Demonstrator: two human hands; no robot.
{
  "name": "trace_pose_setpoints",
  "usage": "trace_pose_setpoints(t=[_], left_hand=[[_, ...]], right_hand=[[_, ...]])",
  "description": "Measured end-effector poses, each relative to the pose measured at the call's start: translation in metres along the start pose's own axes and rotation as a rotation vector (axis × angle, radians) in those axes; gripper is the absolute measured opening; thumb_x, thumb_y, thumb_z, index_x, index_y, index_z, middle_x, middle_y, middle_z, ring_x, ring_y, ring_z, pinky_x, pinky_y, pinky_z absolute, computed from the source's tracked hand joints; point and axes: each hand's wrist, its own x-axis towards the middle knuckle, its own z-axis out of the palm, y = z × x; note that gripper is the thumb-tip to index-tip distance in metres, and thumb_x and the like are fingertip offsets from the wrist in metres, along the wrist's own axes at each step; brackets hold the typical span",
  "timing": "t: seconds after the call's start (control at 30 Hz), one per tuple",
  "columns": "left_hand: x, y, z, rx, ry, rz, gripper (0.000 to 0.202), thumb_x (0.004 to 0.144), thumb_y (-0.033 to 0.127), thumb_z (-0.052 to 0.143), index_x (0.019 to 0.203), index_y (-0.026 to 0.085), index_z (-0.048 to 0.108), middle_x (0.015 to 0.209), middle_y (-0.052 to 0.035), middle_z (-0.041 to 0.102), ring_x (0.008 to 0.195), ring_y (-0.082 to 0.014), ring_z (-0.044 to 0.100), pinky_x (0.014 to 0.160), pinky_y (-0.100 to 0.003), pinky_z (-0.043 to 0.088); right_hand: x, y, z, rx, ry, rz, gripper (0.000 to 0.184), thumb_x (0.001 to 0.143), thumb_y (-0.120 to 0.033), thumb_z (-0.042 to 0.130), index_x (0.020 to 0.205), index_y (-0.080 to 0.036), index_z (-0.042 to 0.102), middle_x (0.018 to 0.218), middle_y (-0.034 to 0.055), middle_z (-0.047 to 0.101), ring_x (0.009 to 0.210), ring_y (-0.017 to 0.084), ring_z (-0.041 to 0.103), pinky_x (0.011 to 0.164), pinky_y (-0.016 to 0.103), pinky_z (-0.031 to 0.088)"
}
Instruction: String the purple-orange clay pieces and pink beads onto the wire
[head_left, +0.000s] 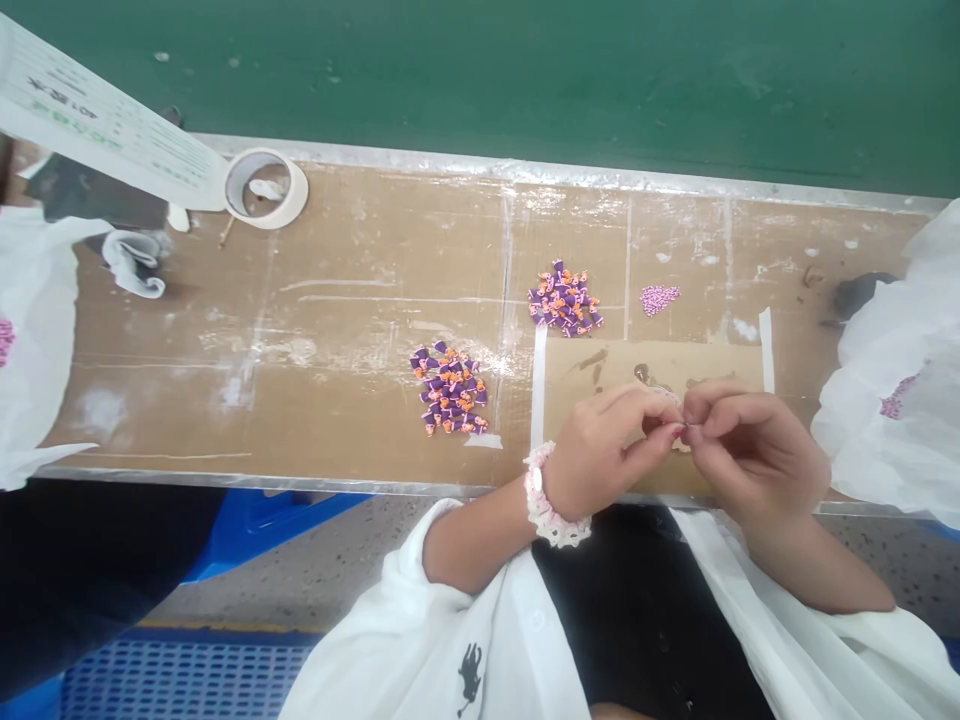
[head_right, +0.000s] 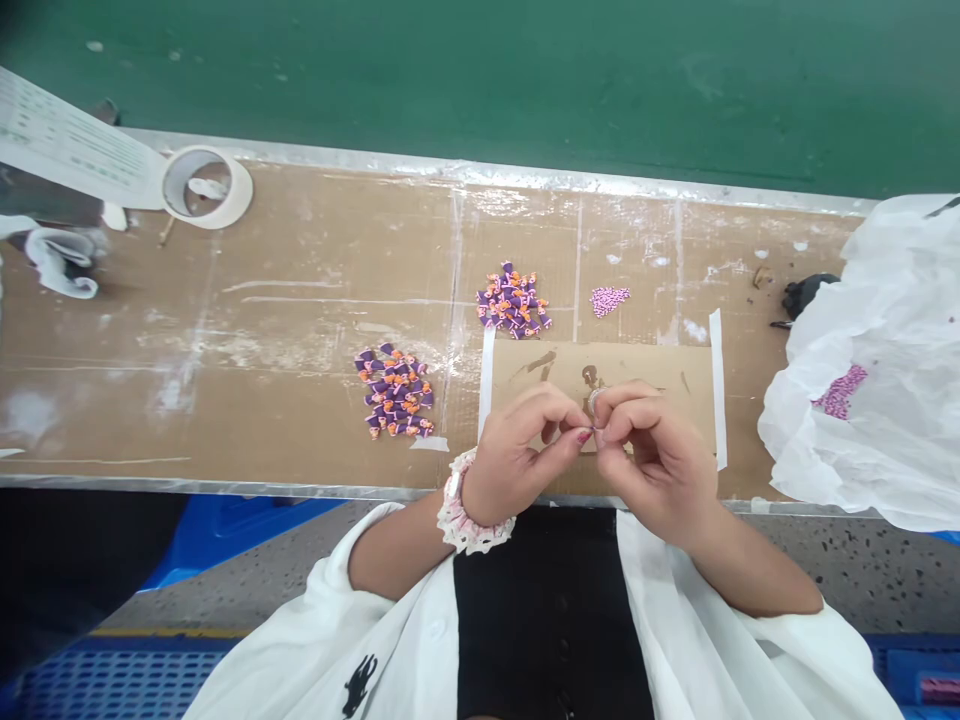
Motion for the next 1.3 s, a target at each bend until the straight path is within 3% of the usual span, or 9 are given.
trace_pose_setpoints(t=[0.17, 0.4, 0.6, 0.87, 1.03, 1.13, 1.23, 1.3], left_hand=[[0.001, -0.002, -0.008, -0.048, 0.079, -0.065, 0.012, 0.09, 0.028, 0.058, 0.088, 0.021, 0.068, 0.081, -0.0036, 0.067, 0.067, -0.0121, 0.054, 0.067, -0.025, 0.043], [-0.004, -0.014, -0.035, -0.145, 0.399, -0.202, 0.018, 0.089, 0.038, 0.059, 0.091, 0.021, 0.065, 0.076, -0.0009, 0.063, 0.064, -0.0097, 0.055, 0.063, -0.022, 0.044], [-0.007, -0.029, -0.048, -0.099, 0.547, -0.116, 0.018, 0.087, 0.037, 0.062, 0.093, 0.02, 0.062, 0.076, -0.0005, 0.061, 0.063, -0.0087, 0.056, 0.061, -0.021, 0.047], [-0.009, -0.033, -0.051, -0.032, 0.566, -0.099, 0.018, 0.087, 0.036, 0.061, 0.096, 0.02, 0.057, 0.082, -0.0026, 0.061, 0.07, -0.0107, 0.059, 0.063, -0.022, 0.05], [-0.016, -0.036, -0.072, 0.283, 0.567, -0.101, 0.019, 0.089, 0.032, 0.057, 0.104, 0.02, 0.056, 0.091, -0.0038, 0.062, 0.079, -0.0125, 0.06, 0.068, -0.024, 0.05], [-0.025, -0.029, -0.095, 0.687, 0.407, -0.188, 0.017, 0.091, 0.026, 0.051, 0.106, 0.02, 0.057, 0.093, -0.0059, 0.063, 0.083, -0.0166, 0.06, 0.073, -0.029, 0.05], [-0.035, -0.014, -0.115, 1.077, 0.208, -0.377, 0.019, 0.09, 0.018, 0.047, 0.103, 0.019, 0.061, 0.099, -0.0095, 0.065, 0.096, -0.0244, 0.059, 0.083, -0.038, 0.049], [-0.04, -0.005, -0.123, 1.206, 0.162, -0.515, 0.018, 0.09, 0.016, 0.048, 0.102, 0.018, 0.061, 0.101, -0.0106, 0.065, 0.1, -0.0271, 0.059, 0.084, -0.039, 0.049]], right_hand=[[0.002, 0.007, -0.008, 0.01, -0.034, 0.032, 0.024, 0.078, -0.001, 0.058, 0.084, -0.024, 0.052, 0.078, 0.0005, 0.058, 0.07, 0.014, 0.059, 0.057, 0.028, 0.049], [0.012, 0.032, -0.033, -0.6, -0.483, -0.163, 0.018, 0.083, -0.006, 0.053, 0.086, -0.023, 0.047, 0.083, 0.0012, 0.061, 0.07, 0.013, 0.058, 0.06, 0.025, 0.044], [0.011, 0.035, -0.037, -0.779, -0.613, -0.162, 0.015, 0.087, -0.009, 0.047, 0.089, -0.023, 0.043, 0.079, 0.0002, 0.057, 0.066, 0.013, 0.054, 0.06, 0.024, 0.042], [0.013, 0.035, -0.036, -0.887, -0.674, -0.228, 0.015, 0.086, -0.009, 0.045, 0.088, -0.023, 0.043, 0.077, 0.0015, 0.057, 0.062, 0.014, 0.052, 0.054, 0.025, 0.039], [0.018, 0.021, -0.043, -0.823, -0.564, -0.133, 0.016, 0.085, -0.01, 0.05, 0.084, -0.024, 0.042, 0.084, 0.0002, 0.061, 0.062, 0.011, 0.054, 0.056, 0.023, 0.04], [0.02, 0.016, -0.047, -0.763, -0.447, -0.131, 0.017, 0.082, -0.01, 0.054, 0.082, -0.024, 0.043, 0.082, -0.0008, 0.062, 0.061, 0.011, 0.055, 0.055, 0.023, 0.04], [0.022, 0.018, -0.049, -0.733, -0.376, -0.106, 0.017, 0.081, -0.012, 0.055, 0.08, -0.025, 0.044, 0.077, -0.001, 0.062, 0.055, 0.011, 0.053, 0.051, 0.026, 0.038], [0.021, 0.02, -0.048, -0.718, -0.353, -0.059, 0.015, 0.08, -0.015, 0.054, 0.078, -0.025, 0.044, 0.075, -0.0008, 0.061, 0.051, 0.013, 0.051, 0.048, 0.029, 0.035]])
